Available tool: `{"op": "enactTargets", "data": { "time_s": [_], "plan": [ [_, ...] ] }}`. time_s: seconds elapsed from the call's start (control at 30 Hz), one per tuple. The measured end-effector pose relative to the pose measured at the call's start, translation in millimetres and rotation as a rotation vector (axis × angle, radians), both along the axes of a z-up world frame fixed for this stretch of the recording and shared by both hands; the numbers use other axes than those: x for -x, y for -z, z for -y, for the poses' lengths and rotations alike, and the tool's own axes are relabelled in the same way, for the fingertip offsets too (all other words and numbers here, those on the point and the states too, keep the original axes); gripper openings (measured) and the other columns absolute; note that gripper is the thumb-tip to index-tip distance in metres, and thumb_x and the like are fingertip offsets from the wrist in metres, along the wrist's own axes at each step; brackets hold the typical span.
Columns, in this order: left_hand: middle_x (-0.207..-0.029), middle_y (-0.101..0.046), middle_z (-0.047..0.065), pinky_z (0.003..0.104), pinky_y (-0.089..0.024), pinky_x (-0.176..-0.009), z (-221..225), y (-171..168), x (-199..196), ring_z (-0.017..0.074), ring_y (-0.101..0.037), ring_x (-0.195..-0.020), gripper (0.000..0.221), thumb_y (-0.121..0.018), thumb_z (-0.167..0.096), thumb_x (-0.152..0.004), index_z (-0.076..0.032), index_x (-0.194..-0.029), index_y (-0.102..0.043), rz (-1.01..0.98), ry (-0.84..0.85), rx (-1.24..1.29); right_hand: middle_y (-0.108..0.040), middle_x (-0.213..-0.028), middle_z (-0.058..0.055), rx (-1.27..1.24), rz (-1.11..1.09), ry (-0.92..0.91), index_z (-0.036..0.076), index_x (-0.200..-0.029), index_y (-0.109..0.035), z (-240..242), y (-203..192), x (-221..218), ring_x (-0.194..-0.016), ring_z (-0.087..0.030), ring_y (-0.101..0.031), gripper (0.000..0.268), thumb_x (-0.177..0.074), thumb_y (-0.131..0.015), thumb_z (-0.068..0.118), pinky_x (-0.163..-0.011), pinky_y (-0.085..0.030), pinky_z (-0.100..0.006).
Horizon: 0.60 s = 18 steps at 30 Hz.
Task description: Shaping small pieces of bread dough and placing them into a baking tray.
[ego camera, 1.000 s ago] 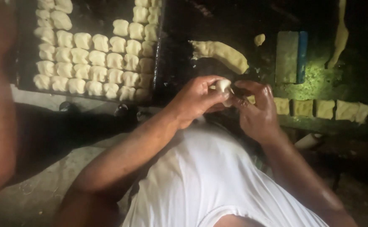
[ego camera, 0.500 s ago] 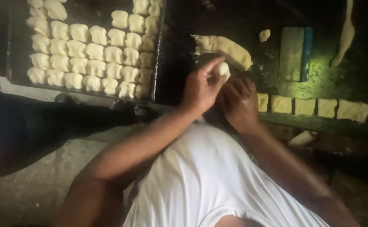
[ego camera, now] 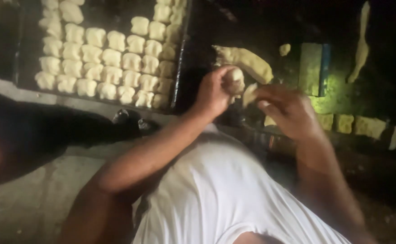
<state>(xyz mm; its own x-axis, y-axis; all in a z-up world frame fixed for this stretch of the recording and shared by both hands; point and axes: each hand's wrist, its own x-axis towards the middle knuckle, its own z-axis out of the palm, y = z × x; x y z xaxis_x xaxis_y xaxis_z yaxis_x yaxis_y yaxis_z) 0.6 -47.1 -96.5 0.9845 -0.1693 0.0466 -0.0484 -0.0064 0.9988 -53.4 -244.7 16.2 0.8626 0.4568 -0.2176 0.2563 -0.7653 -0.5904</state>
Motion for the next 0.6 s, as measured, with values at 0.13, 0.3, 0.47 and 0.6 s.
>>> {"op": "enactTargets", "data": {
  "time_s": [0.13,0.3,0.47,0.6],
  "plan": [
    [-0.111,-0.078,0.007,0.029,-0.062,-0.087,-9,-40,9,0.0138,-0.075,-0.097,0.045,-0.064,0.007,-0.082,-0.004,-0.125,-0.069,-0.057,0.129,0.048,-0.075,-0.127,-0.013,0.009,0.518,0.280,0.005,-0.125,-0.074,-21,11,23,-0.117,-0.027,-0.071,0.031,-0.095,-0.073,0.012,-0.099,-0.058,-0.041],
    [-0.103,-0.075,0.007,0.028,-0.061,-0.078,-34,-94,14,0.0141,-0.072,-0.090,0.027,-0.063,0.000,-0.097,-0.001,-0.122,-0.071,-0.382,0.265,0.224,-0.071,-0.123,-0.017,0.023,0.859,0.139,0.002,-0.109,-0.073,-40,29,18,-0.113,-0.030,-0.067,0.027,-0.085,-0.080,0.012,-0.092,-0.054,-0.046],
    [-0.102,-0.074,0.008,0.027,-0.062,-0.080,-43,-84,18,0.0130,-0.073,-0.089,0.022,-0.070,-0.002,-0.098,0.004,-0.119,-0.070,-0.415,0.329,0.364,-0.069,-0.115,-0.012,-0.032,0.846,0.102,0.006,-0.097,-0.072,-38,27,14,-0.107,-0.029,-0.066,0.019,-0.083,-0.083,0.012,-0.090,-0.053,-0.046],
    [-0.104,-0.077,0.012,0.029,-0.060,-0.075,-58,-75,17,0.0126,-0.073,-0.088,0.031,-0.067,-0.005,-0.092,0.001,-0.122,-0.069,-0.033,0.132,0.058,-0.073,-0.108,-0.008,-0.026,0.755,-0.059,0.007,-0.099,-0.077,-37,19,-4,-0.105,-0.021,-0.069,0.008,-0.094,-0.081,0.012,-0.088,-0.057,-0.039]
  ]
}}
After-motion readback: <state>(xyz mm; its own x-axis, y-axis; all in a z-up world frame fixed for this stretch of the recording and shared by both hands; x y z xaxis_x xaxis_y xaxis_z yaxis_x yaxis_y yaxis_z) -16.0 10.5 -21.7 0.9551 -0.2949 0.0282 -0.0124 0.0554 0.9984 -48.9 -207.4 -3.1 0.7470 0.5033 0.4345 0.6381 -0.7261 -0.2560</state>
